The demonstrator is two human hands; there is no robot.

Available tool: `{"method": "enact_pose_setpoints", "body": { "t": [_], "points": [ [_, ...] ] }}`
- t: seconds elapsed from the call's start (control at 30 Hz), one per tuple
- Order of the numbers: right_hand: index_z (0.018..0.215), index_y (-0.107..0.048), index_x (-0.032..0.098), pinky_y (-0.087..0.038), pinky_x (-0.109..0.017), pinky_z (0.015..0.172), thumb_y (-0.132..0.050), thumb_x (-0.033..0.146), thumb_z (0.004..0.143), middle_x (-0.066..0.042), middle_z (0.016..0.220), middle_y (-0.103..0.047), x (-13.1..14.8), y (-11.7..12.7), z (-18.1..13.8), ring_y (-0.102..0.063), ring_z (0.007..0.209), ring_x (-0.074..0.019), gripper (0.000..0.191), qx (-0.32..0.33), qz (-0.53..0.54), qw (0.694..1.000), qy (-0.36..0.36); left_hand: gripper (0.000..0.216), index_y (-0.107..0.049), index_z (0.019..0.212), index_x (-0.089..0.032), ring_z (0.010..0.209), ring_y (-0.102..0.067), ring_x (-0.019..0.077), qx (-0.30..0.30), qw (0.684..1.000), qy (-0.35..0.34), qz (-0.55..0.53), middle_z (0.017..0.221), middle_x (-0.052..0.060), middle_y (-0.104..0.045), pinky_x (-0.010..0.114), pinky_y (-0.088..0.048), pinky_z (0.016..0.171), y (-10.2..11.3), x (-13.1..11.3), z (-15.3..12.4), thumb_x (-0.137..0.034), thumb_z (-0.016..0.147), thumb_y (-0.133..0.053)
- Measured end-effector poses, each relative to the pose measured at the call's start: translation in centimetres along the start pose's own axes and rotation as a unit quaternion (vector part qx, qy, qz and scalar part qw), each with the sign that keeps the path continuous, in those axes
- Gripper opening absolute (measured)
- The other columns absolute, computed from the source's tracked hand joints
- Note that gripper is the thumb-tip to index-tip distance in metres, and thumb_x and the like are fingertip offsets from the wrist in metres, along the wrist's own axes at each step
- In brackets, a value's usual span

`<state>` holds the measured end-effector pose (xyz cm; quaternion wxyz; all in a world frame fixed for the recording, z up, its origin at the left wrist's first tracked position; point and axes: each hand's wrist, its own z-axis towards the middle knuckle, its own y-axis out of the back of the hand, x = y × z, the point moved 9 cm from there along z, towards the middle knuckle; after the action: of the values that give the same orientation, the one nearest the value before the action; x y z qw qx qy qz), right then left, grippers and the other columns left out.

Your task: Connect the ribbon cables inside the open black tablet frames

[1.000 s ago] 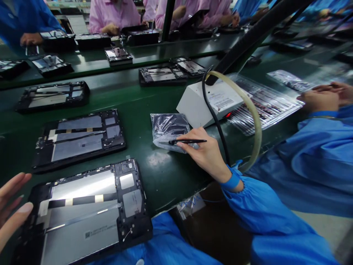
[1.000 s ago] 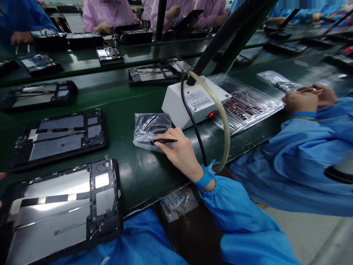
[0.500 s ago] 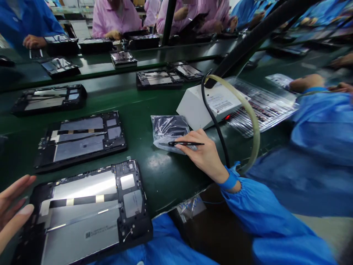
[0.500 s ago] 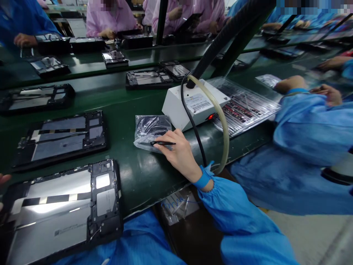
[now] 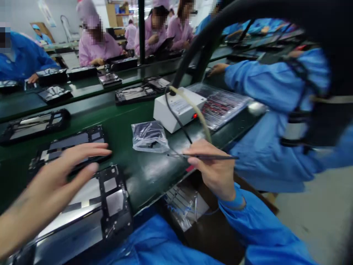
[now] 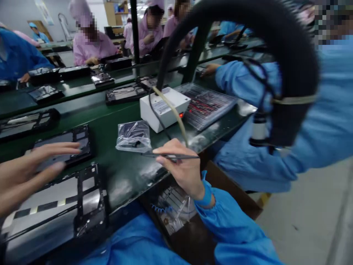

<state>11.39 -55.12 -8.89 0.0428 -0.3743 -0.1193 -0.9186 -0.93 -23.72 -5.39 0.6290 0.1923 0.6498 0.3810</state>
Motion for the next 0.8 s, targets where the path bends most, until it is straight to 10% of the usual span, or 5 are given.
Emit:
{"method": "enact_pose_setpoints", "body": {
  "t": [0.1, 0.17, 0.33, 0.63, 0.8],
  "points": [
    [0.095, -0.079, 0.033, -0.054, -0.04, 0.068, -0.075, 0.035, 0.086, -0.002, 0.08, -0.071, 1.9, 6.1, -3.9, -0.065, 0.075, -0.0227, 0.01, -0.137, -0.029, 0.99, 0.035, 0.036, -0.071, 0.116, -0.022, 0.12, -0.062, 0.0269, 0.255, 0.955, -0.08, -0.131, 0.126, 0.004, -0.069, 0.044, -0.041, 0.114, -12.1, -9.0, 4.2, -0.046, 0.093, -0.057],
    [0.092, -0.079, 0.032, -0.055, -0.039, 0.068, -0.077, 0.035, 0.084, -0.002, 0.079, -0.071, 2.1, 10.5, -6.7, -0.066, 0.073, -0.0216, 0.009, -0.258, -0.047, 0.964, 0.044, 0.042, -0.063, 0.129, -0.016, 0.123, -0.063, 0.026, 0.394, 0.861, -0.034, -0.32, 0.135, 0.013, -0.064, 0.043, -0.044, 0.112, -19.7, -14.2, 4.5, -0.043, 0.099, -0.049],
    [0.083, -0.076, 0.028, -0.061, -0.03, 0.078, -0.083, 0.039, 0.078, 0.006, 0.071, -0.066, -4.3, 17.5, -10.9, -0.069, 0.069, -0.0121, 0.015, -0.431, 0.186, 0.878, -0.09, 0.05, -0.048, 0.143, -0.012, 0.141, -0.047, 0.0255, 0.469, 0.71, 0.091, -0.518, 0.153, 0.017, -0.047, 0.042, -0.037, 0.119, -31.1, -22.0, 3.3, -0.041, 0.105, -0.033],
    [0.077, -0.07, 0.024, -0.064, -0.027, 0.074, -0.079, 0.055, 0.078, 0.005, 0.065, -0.063, -10.8, 18.7, -11.6, -0.068, 0.066, -0.0112, 0.033, -0.422, 0.291, 0.844, -0.159, 0.05, -0.044, 0.148, -0.011, 0.143, -0.045, 0.022, 0.426, 0.696, 0.107, -0.568, 0.155, 0.014, -0.045, 0.035, -0.035, 0.121, -32.8, -26.2, 2.7, -0.034, 0.104, -0.033],
    [0.076, -0.071, 0.027, -0.064, -0.026, 0.073, -0.081, 0.06, 0.074, 0.006, 0.062, -0.058, -10.2, 19.4, -11.3, -0.065, 0.063, -0.0106, 0.035, -0.419, 0.273, 0.854, -0.147, 0.049, -0.047, 0.146, -0.018, 0.143, -0.046, 0.0227, 0.438, 0.733, 0.006, -0.521, 0.155, 0.012, -0.046, 0.039, -0.036, 0.12, -26.7, -22.4, 0.8, -0.041, 0.105, -0.034]
  ]
}}
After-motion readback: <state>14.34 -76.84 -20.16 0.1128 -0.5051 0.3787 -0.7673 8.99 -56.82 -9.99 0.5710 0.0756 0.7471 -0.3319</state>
